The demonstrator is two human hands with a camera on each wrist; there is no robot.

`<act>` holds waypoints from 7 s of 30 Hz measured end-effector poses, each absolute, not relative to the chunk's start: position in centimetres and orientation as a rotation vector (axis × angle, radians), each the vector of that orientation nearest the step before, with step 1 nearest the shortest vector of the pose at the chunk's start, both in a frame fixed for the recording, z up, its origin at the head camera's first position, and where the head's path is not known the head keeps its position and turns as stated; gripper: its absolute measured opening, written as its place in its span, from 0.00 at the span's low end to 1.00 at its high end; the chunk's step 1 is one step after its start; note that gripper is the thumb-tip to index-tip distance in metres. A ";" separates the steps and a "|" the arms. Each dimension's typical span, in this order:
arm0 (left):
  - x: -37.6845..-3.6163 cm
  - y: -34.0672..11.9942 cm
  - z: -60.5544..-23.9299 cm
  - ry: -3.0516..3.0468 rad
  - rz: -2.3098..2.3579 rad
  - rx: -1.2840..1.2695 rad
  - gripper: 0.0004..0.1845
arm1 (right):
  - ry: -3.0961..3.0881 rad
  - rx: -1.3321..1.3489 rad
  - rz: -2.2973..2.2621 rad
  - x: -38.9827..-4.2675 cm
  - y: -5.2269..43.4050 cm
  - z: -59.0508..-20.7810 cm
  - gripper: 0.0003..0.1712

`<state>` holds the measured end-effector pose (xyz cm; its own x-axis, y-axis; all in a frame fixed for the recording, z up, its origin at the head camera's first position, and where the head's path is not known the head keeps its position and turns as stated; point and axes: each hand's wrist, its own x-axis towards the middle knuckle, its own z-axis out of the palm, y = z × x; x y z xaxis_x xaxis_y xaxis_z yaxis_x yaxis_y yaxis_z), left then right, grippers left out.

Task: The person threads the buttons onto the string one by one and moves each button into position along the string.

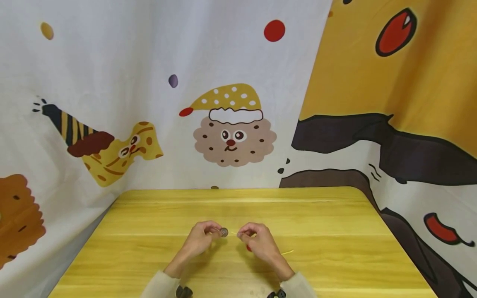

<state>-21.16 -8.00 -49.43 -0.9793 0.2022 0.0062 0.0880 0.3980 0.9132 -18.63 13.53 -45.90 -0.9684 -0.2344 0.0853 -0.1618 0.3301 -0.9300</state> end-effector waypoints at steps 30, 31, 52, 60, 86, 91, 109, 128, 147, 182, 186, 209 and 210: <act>-20.4 -7.3 -49.4 2.587 1.703 0.239 0.05 | 2.587 -0.336 -1.666 -20.3 13.4 -49.2 0.02; -20.3 -7.3 -49.4 2.591 1.702 0.236 0.05 | 2.575 -0.341 -1.676 -20.4 13.5 -49.4 0.02; -20.0 -6.7 -49.4 2.583 1.719 0.227 0.05 | 2.557 -0.427 -1.664 -20.3 13.4 -49.8 0.03; -20.1 -6.8 -49.4 2.573 1.710 0.223 0.05 | 2.585 -0.465 -1.633 -20.3 13.6 -49.7 0.05; -20.0 -6.6 -49.2 2.552 1.704 0.256 0.05 | 2.633 -0.489 -1.620 -20.5 13.2 -50.2 0.03; -20.0 -6.5 -49.1 2.544 1.713 0.273 0.05 | 2.632 -0.477 -1.624 -20.4 13.2 -50.2 0.04; -19.9 -6.5 -49.0 2.516 1.718 0.285 0.06 | 2.645 -0.477 -1.626 -20.5 13.0 -50.0 0.05; -19.7 -6.2 -49.1 2.494 1.740 0.269 0.05 | 2.702 -0.515 -1.578 -20.4 12.8 -49.7 0.05; -19.6 -6.1 -49.5 2.466 1.772 0.252 0.04 | 2.704 -0.706 -1.453 -20.0 12.5 -50.0 0.15; -19.2 -6.4 -49.7 2.513 1.704 0.267 0.09 | 2.668 -0.687 -1.498 -19.7 12.2 -50.6 0.14; -19.1 -6.3 -49.7 2.524 1.688 0.286 0.09 | 2.661 -0.687 -1.518 -19.6 12.4 -50.5 0.15; -19.2 -6.3 -49.7 2.516 1.715 0.266 0.06 | 2.641 -0.689 -1.533 -19.7 12.6 -50.5 0.16; -19.2 -6.3 -49.7 2.517 1.710 0.267 0.06 | 2.644 -0.687 -1.532 -19.7 12.6 -50.4 0.16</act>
<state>-19.20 -6.28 -49.69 -0.9810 0.1922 0.0258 0.0949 0.3595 0.9283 -19.68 12.60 -50.45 -0.9037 -0.3750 0.2065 -0.3658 0.4255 -0.8277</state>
